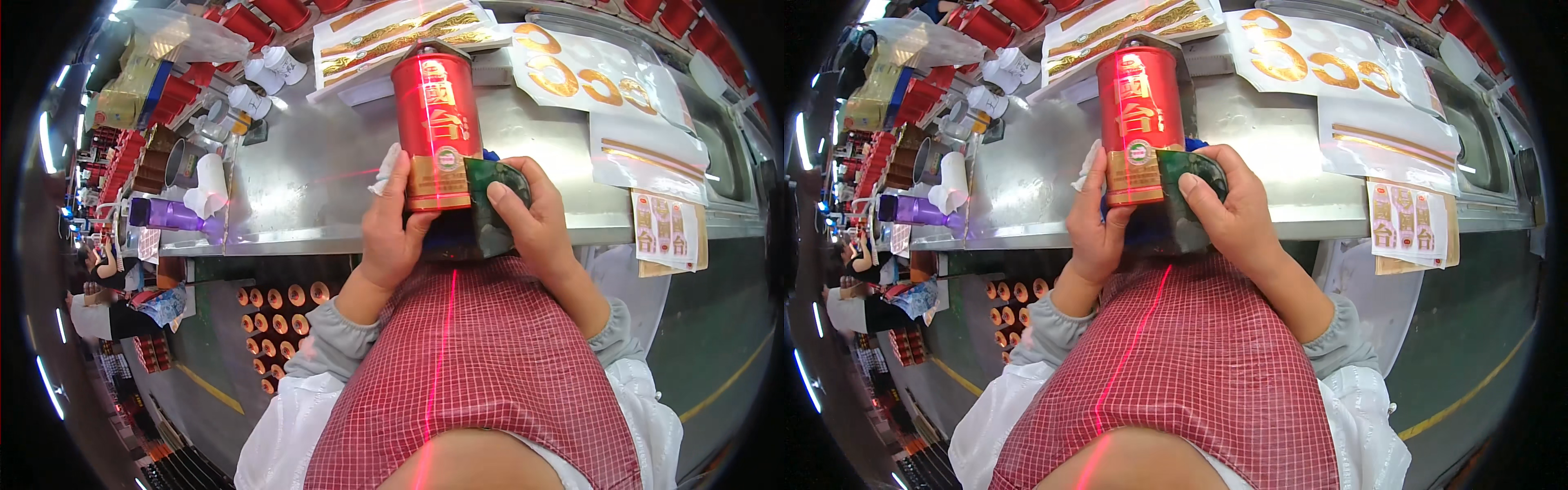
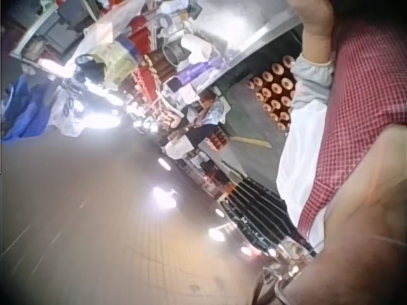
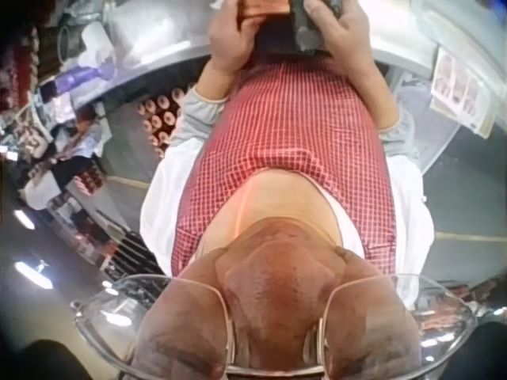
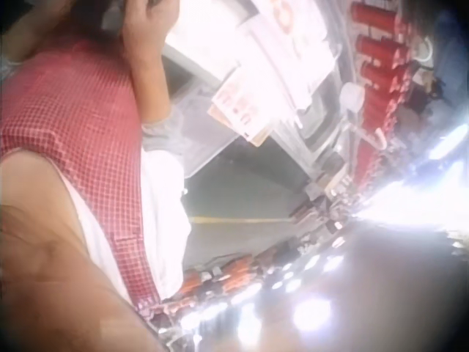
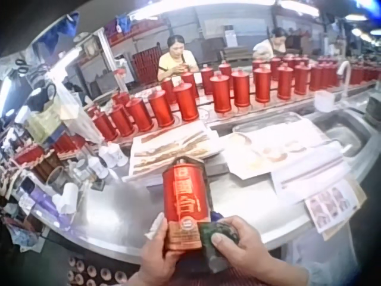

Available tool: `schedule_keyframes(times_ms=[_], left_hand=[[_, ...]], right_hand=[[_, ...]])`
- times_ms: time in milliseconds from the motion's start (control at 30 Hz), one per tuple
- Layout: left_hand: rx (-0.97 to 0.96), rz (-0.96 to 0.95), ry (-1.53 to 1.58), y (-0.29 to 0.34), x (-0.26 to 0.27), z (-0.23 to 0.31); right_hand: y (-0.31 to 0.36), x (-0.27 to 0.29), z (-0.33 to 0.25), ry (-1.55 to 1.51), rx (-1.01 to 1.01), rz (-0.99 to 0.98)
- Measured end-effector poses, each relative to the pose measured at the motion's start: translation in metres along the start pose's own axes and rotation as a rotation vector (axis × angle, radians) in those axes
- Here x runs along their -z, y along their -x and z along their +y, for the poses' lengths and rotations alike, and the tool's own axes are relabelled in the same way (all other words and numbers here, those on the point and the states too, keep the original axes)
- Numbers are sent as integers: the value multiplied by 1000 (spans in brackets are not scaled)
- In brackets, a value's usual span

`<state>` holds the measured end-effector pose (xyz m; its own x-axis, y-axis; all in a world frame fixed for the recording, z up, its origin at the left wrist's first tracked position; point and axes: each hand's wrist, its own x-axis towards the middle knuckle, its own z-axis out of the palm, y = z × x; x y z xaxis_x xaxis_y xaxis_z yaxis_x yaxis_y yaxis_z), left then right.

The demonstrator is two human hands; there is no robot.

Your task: The person applies gold decorative stickers to red cylindrical containers. They use a green scraper tool to smooth the stickers onto the curved surface and a wooden stick to press down the edges. The person handles multiple containers, applying stickers to the sides and the top lids, then places the finished items on a nearby tray.

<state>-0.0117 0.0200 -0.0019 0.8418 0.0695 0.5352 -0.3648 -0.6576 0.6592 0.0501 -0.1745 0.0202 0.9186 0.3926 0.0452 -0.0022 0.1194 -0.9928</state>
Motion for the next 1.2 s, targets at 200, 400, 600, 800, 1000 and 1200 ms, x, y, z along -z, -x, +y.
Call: schedule_keyframes(times_ms=[200, 400, 600, 800, 1000, 1200], left_hand=[[-193, -125, -440, -28, -1, 29], [-12, -62, -165, -4, 9, 3], [-124, -146, -390, -22, -5, 21], [-56, -45, -429, -11, 5, 22], [-120, -48, -239, -12, -9, 6], [-203, -80, -502, -27, -1, 38]], right_hand=[[0, 3, 1, -35, -53, 33], [0, 2, 6, 17, 14, 7], [3, 4, 8, -29, -44, 29], [2, 5, 6, -23, -13, 9], [2, 4, 4, -60, -68, -3], [3, 8, 7, -27, -35, 4]])
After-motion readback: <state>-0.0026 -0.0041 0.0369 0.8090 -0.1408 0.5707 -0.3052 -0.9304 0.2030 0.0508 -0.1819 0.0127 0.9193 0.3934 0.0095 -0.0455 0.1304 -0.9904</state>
